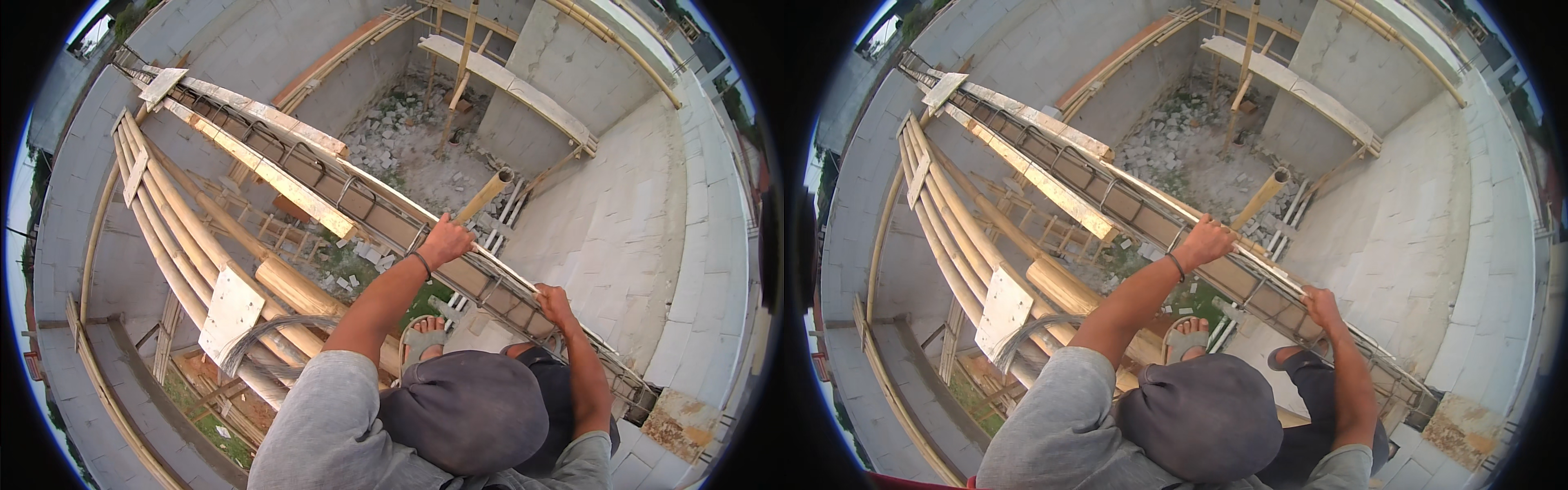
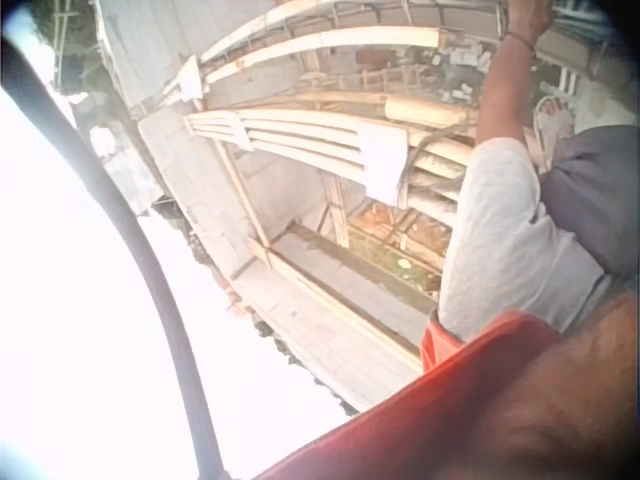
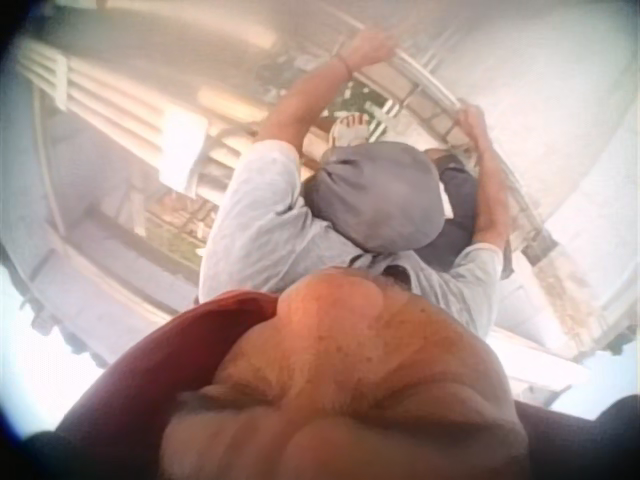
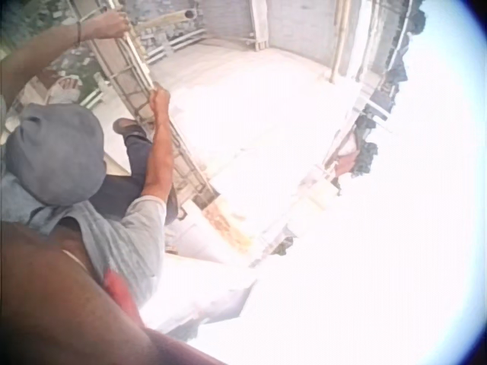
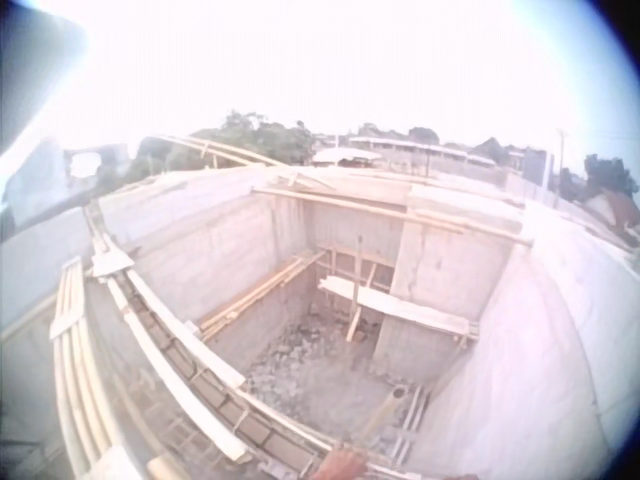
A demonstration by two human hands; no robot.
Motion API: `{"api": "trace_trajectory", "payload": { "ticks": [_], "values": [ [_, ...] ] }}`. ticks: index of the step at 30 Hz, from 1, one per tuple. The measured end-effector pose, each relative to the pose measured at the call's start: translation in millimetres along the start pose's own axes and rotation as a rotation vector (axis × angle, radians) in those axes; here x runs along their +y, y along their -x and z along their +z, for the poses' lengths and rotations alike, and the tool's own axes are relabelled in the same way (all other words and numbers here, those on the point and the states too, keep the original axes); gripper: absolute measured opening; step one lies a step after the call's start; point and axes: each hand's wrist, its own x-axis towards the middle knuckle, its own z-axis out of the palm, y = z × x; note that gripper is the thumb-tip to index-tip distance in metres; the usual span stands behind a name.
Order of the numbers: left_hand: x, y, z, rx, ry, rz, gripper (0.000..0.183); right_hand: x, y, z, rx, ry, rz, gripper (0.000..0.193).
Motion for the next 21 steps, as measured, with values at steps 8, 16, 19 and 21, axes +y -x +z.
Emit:
{"api": "trace_trajectory", "payload": {
  "ticks": [8,16,19,21],
  "values": [
    [3,8,-3,0.071,0.012,-0.016,0.025,5,4,12,0.059,0.057,-0.006,0.026],
    [5,24,-24,0.019,0.101,-0.058,0.033,16,8,26,0.109,0.059,0.099,0.029],
    [-2,51,-37,0.038,0.080,-0.104,0.046,20,7,27,0.118,0.063,0.061,0.030],
    [-7,70,-43,0.072,0.039,-0.128,0.051,22,5,28,0.126,0.066,0.053,0.030]
  ]
}}
